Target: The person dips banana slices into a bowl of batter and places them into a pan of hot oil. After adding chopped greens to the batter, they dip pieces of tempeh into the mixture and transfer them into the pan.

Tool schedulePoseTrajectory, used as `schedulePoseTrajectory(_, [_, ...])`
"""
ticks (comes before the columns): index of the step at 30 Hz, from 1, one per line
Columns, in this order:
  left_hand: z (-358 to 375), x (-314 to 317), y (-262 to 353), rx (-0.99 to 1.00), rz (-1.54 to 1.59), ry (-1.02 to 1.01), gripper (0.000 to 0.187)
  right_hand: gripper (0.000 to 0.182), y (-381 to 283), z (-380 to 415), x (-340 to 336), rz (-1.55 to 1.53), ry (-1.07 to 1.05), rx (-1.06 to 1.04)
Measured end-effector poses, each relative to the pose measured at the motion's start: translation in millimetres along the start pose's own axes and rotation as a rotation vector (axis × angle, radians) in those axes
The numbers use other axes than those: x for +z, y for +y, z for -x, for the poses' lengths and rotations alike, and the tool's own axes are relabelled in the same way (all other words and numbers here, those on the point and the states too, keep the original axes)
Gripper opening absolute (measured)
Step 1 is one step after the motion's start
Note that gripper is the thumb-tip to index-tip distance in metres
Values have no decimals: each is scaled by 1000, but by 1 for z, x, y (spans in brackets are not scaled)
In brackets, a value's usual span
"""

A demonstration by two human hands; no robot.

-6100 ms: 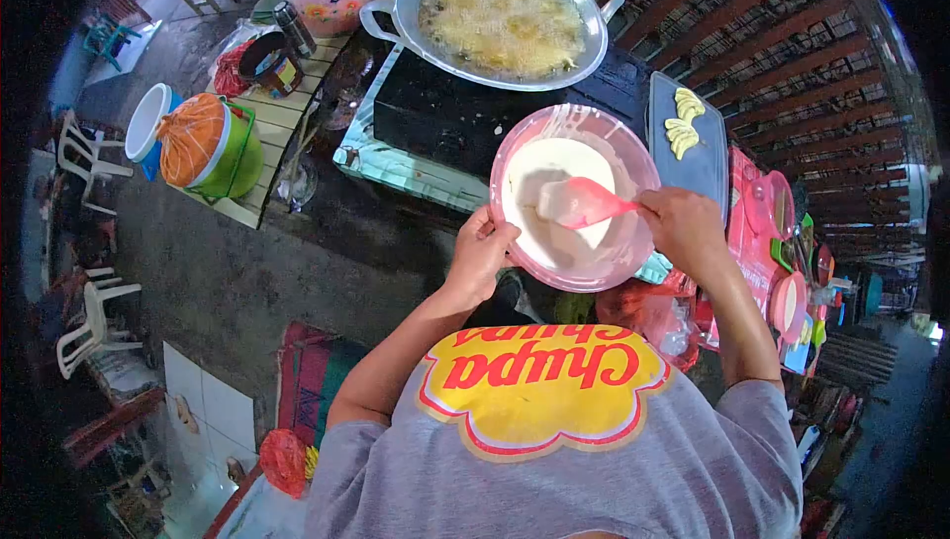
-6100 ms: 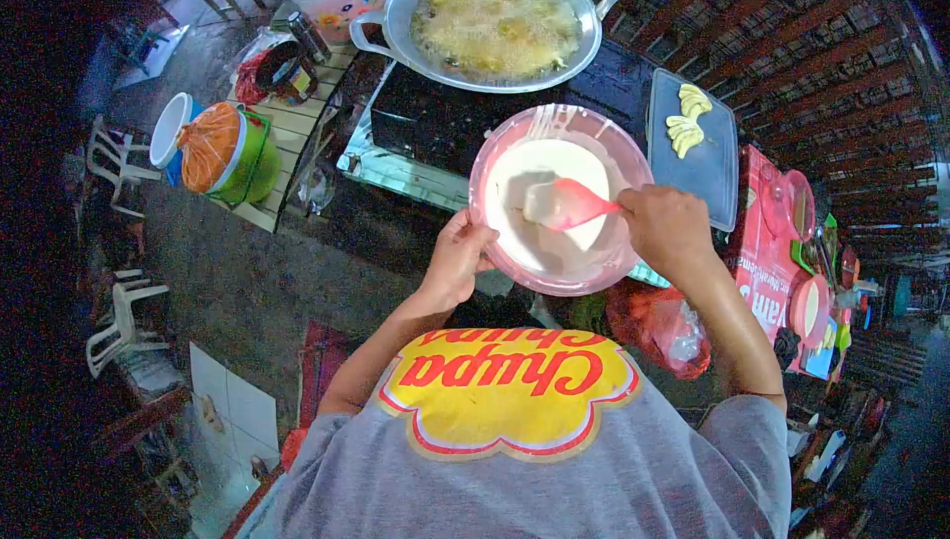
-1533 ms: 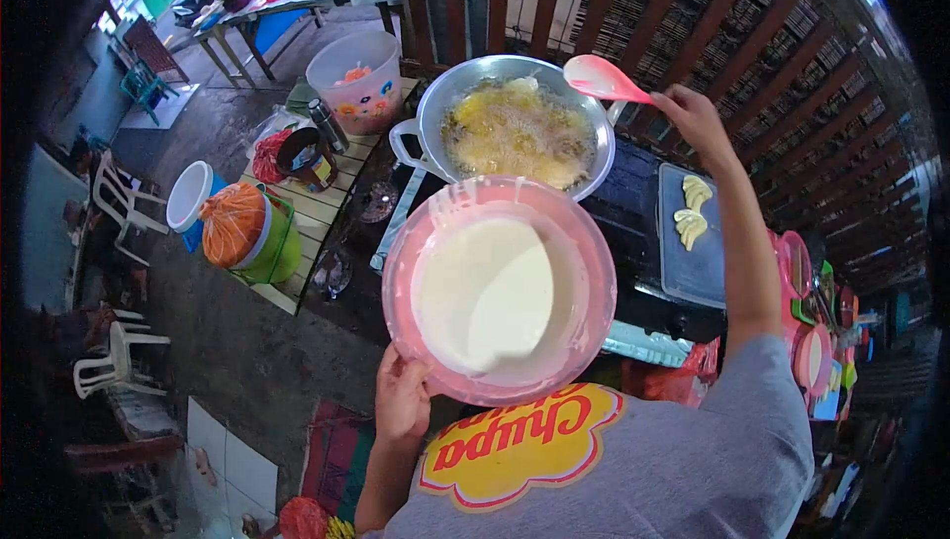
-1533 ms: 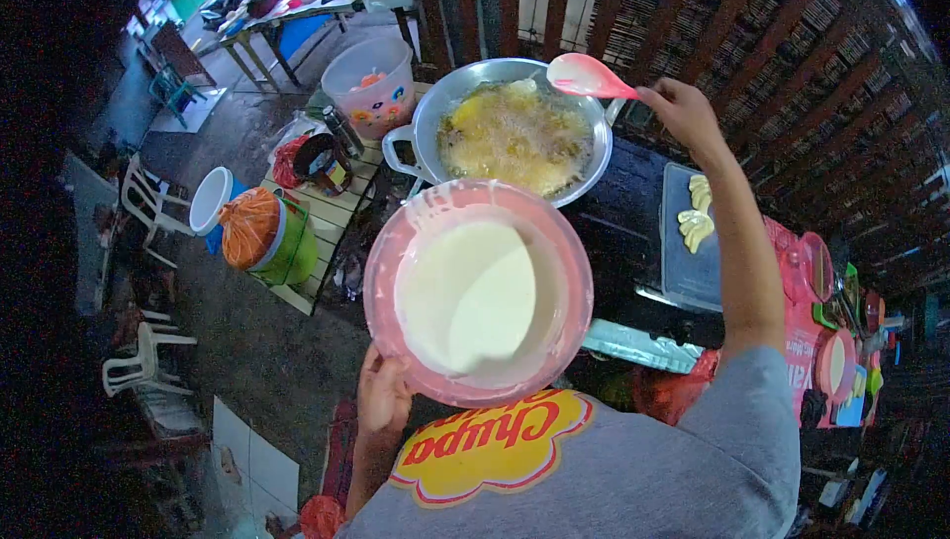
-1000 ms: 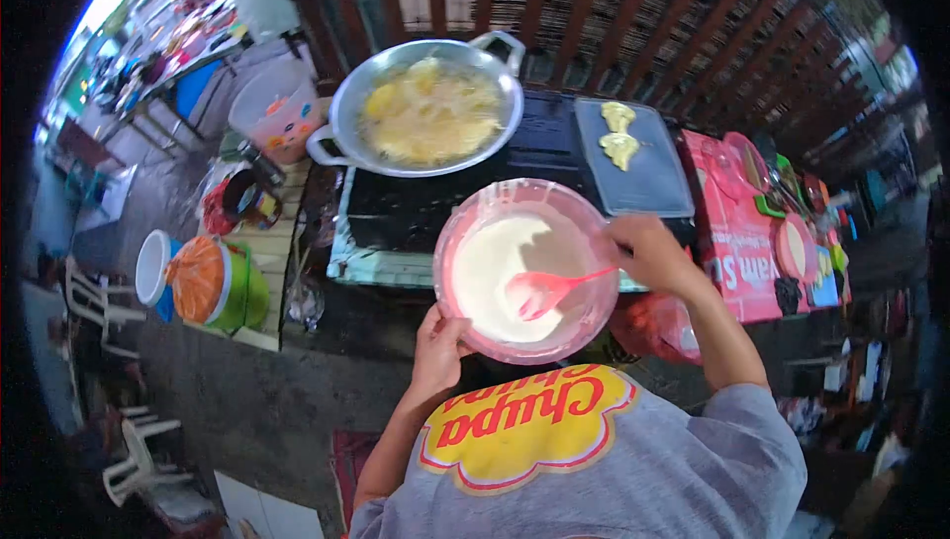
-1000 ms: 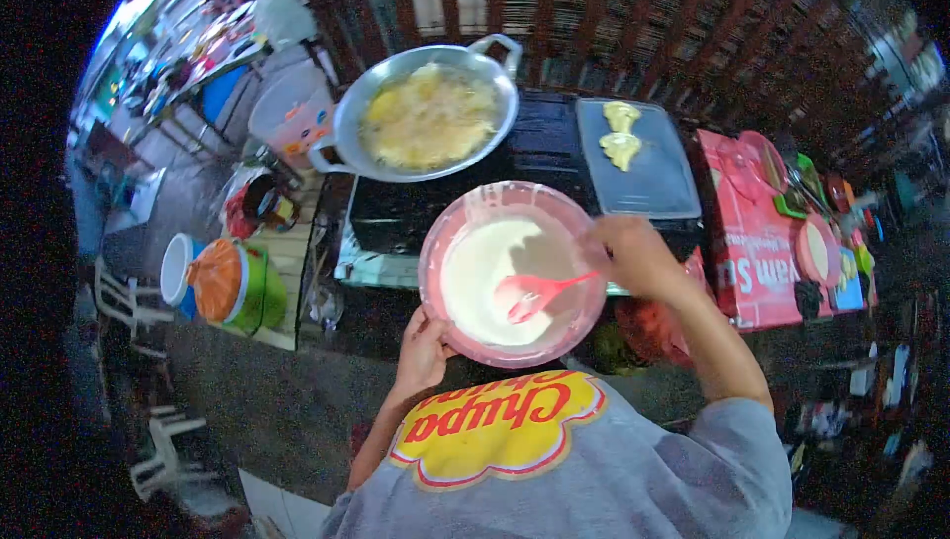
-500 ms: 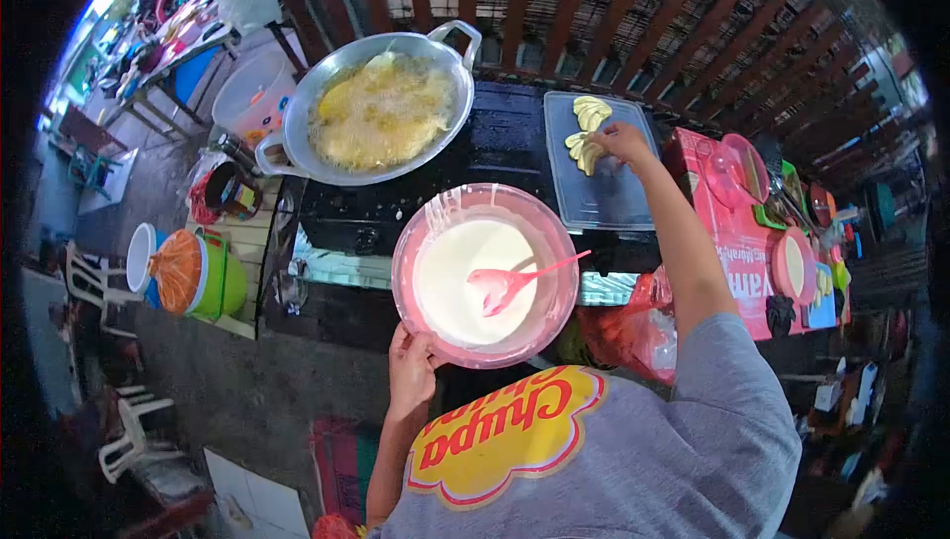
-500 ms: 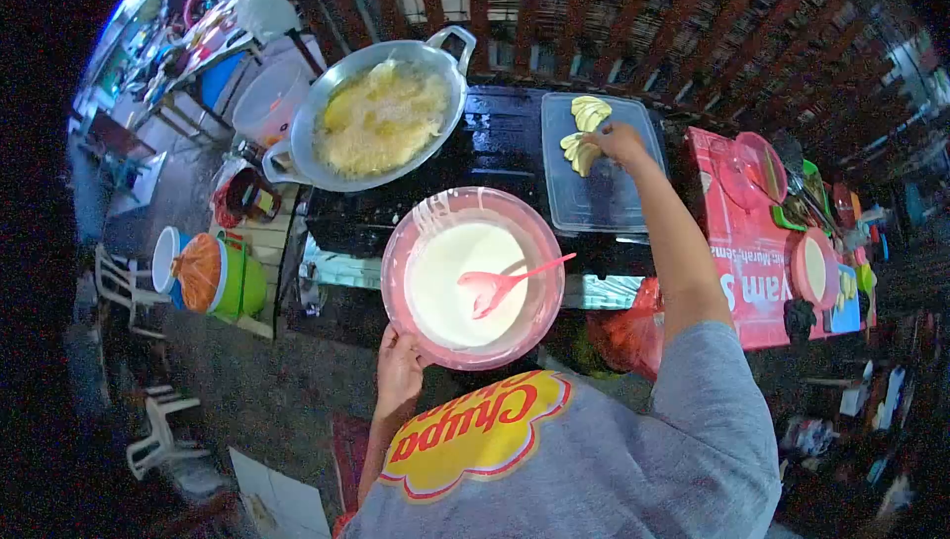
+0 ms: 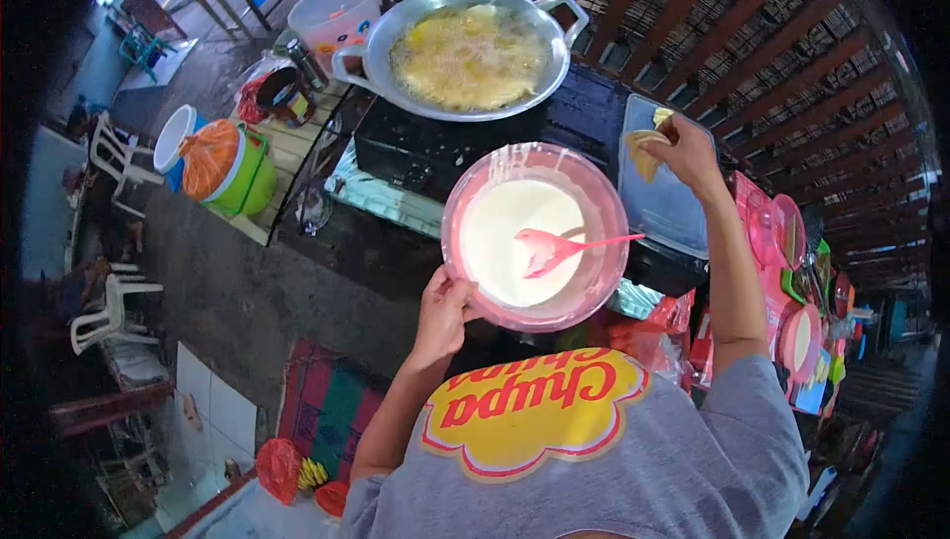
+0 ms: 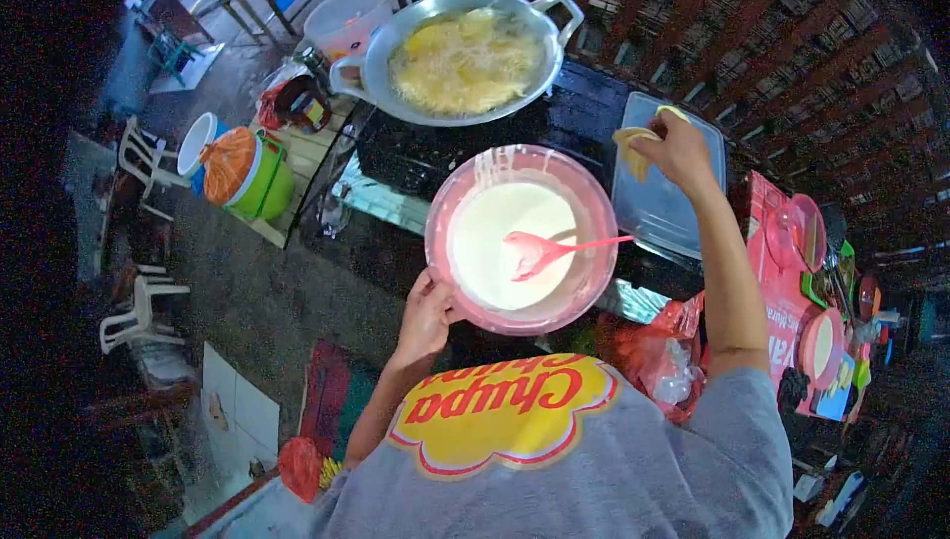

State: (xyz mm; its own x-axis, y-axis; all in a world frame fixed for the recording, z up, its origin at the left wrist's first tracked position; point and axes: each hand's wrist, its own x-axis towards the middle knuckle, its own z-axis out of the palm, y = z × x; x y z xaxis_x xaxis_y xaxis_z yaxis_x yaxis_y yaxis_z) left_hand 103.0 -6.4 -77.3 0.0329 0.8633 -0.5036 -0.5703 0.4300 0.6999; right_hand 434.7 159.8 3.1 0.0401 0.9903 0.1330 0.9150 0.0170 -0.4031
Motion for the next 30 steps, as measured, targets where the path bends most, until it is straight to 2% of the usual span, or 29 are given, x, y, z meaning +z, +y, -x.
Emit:
schedulePoseTrajectory(2, [0,4,2,0,-10,-12,19,31,-51,19,-8,-252,-130,-6])
schedulePoseTrajectory(3, [-1,5,5,-2,-7,-22,18,31,-77,27,-9,-367,-260,70])
schedulePoseTrajectory(4, [-3,5,4,-8,0,-17,18,31,-89,31,3,-362,-269,70])
schedulePoseTrajectory(6, [-7,5,3,9,9,-67,17,32,-100,39,35,-564,-474,126])
schedulePoseTrajectory(8, [-10,4,6,-9,16,-75,18,32,-104,51,62,-515,-474,63])
schedulePoseTrajectory(9, [-12,2,6,-14,-2,-85,19,32,-103,57,66,-243,-352,-140])
schedulePoseTrajectory(10, [-15,-1,7,-21,-20,-94,19,32,-102,64,61,-239,-358,-140])
schedulePoseTrajectory(12, [-15,-1,12,-32,-24,-107,21,35,-97,82,44,303,-353,-615])
schedulePoseTrajectory(13, [-14,-2,14,-42,-35,-124,22,33,-95,91,41,320,-332,-646])
schedulePoseTrajectory(14, [-13,-3,17,-49,-34,-124,22,33,-93,96,39,321,-338,-642])
schedulePoseTrajectory(16, [-14,-3,22,-61,-78,-122,22,23,-91,100,34,395,-524,-554])
schedulePoseTrajectory(20, [-16,-5,27,-81,-31,-160,23,15,-120,102,-12,477,-523,-450])
schedulePoseTrajectory(22, [-17,-6,28,-97,-77,-147,22,15,-137,100,-13,783,-631,-326])
schedulePoseTrajectory(23, [-17,-7,27,-99,-76,-153,22,15,-139,98,-8,788,-630,-321])
schedulePoseTrajectory(25, [-20,-9,24,-88,-61,-146,22,14,-140,91,5,614,-423,-336])
schedulePoseTrajectory(28, [-23,-11,24,-85,-64,-141,22,15,-153,86,-1,587,-311,-325])
schedulePoseTrajectory(30, [-25,-13,24,-102,-49,-149,22,15,-152,92,-3,694,-396,-333])
